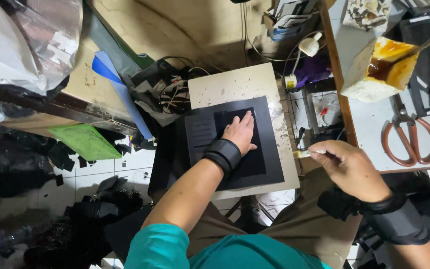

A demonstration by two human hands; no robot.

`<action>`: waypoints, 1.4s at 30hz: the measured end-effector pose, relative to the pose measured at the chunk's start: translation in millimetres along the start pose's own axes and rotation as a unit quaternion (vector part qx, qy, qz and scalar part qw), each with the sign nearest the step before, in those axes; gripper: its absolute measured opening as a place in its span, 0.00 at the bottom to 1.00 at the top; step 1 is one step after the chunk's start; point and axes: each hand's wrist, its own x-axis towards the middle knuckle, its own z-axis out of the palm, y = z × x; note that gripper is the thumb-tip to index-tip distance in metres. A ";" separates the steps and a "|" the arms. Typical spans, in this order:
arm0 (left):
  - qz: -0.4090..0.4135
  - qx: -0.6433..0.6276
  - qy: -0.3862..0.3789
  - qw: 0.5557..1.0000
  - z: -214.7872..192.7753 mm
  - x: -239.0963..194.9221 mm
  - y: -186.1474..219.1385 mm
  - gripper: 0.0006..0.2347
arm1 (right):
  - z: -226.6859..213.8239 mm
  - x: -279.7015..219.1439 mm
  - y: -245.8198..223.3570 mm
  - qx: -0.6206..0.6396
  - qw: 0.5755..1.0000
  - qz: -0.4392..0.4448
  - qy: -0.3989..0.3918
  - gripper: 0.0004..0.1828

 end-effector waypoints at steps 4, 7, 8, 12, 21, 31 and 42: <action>0.015 0.036 0.004 0.999 3.4 -1.6 -0.3 0.46 | -14.8 -2.7 13.7 0.001 0.998 0.032 0.044 0.13; 0.028 0.050 0.000 0.998 5.1 -3.2 -3.0 0.52 | -25.2 -9.4 36.2 0.024 0.994 0.068 0.083 0.11; 0.030 0.030 -0.008 0.999 4.2 -4.6 -2.9 0.54 | -28.8 -13.0 44.0 0.026 0.993 0.064 0.098 0.10; -0.003 -0.040 -0.091 0.995 -7.0 -6.8 4.0 0.58 | -38.2 -24.2 60.9 0.052 0.988 0.059 0.133 0.08; 0.008 -0.011 -0.090 0.996 -8.1 -15.9 14.1 0.70 | -31.7 -43.1 85.0 -0.100 0.978 0.006 0.184 0.13; 0.002 -0.015 -0.081 0.997 -26.6 -35.8 7.4 0.73 | -18.8 -44.3 91.2 -0.229 0.941 -0.103 0.228 0.12; -0.194 -0.053 0.079 0.976 40.3 -125.6 -169.6 0.39 | 28.0 -34.6 12.9 -0.110 0.970 -0.122 0.178 0.13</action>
